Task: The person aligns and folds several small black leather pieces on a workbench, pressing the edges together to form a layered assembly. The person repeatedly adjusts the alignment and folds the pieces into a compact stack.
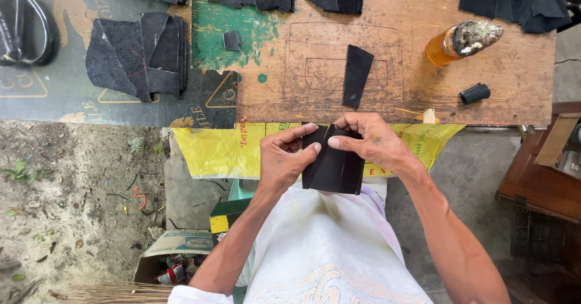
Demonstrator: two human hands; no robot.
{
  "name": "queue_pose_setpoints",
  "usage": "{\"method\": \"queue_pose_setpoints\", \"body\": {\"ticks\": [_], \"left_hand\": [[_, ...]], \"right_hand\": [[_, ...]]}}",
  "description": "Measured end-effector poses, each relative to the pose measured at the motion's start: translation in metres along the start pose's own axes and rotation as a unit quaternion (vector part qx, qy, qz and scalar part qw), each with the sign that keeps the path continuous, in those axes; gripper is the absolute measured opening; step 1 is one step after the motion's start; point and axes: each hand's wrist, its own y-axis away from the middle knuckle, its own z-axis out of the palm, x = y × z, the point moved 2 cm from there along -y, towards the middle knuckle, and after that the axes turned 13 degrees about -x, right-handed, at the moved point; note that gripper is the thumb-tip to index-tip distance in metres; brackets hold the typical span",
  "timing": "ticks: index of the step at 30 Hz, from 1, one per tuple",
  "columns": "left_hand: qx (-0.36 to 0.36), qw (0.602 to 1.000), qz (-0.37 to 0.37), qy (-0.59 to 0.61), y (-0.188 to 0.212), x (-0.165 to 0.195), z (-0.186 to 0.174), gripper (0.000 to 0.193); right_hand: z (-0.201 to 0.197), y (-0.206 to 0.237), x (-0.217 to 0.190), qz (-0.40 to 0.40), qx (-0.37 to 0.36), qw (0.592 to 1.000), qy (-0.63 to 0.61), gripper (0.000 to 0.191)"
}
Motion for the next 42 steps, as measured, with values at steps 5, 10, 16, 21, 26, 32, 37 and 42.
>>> {"method": "queue_pose_setpoints", "body": {"ticks": [5,10,16,21,26,32,37,42], "left_hand": [[-0.007,0.999,0.013,0.038,-0.002,0.002,0.003,0.040],[-0.058,0.998,-0.002,0.027,-0.001,0.006,0.000,0.043],[-0.037,0.997,-0.004,0.073,-0.005,0.003,0.000,0.036],[-0.023,0.996,0.023,0.081,-0.004,0.002,-0.001,0.035],[-0.026,0.997,0.018,0.065,-0.005,0.002,-0.001,0.035],[-0.028,0.997,0.021,0.067,-0.005,0.003,-0.001,0.035],[-0.036,0.994,0.022,0.101,-0.005,0.003,-0.003,0.034],[-0.030,0.997,0.020,0.071,-0.005,0.000,-0.002,0.035]], "right_hand": [[0.000,0.002,0.009,0.044,-0.005,0.995,-0.088,0.025],[0.000,-0.001,0.012,0.038,0.000,0.998,-0.040,0.026],[0.002,0.003,0.005,0.021,0.017,1.000,0.014,0.029],[0.008,0.003,0.001,0.003,0.039,0.999,-0.008,0.027],[0.009,0.004,0.002,0.021,0.050,0.998,-0.024,0.025],[0.010,0.003,0.003,0.014,0.048,0.998,-0.028,0.025],[0.010,0.004,0.006,0.013,0.030,0.996,-0.089,0.023],[0.010,0.003,0.010,0.013,0.039,0.998,-0.052,0.024]]}}
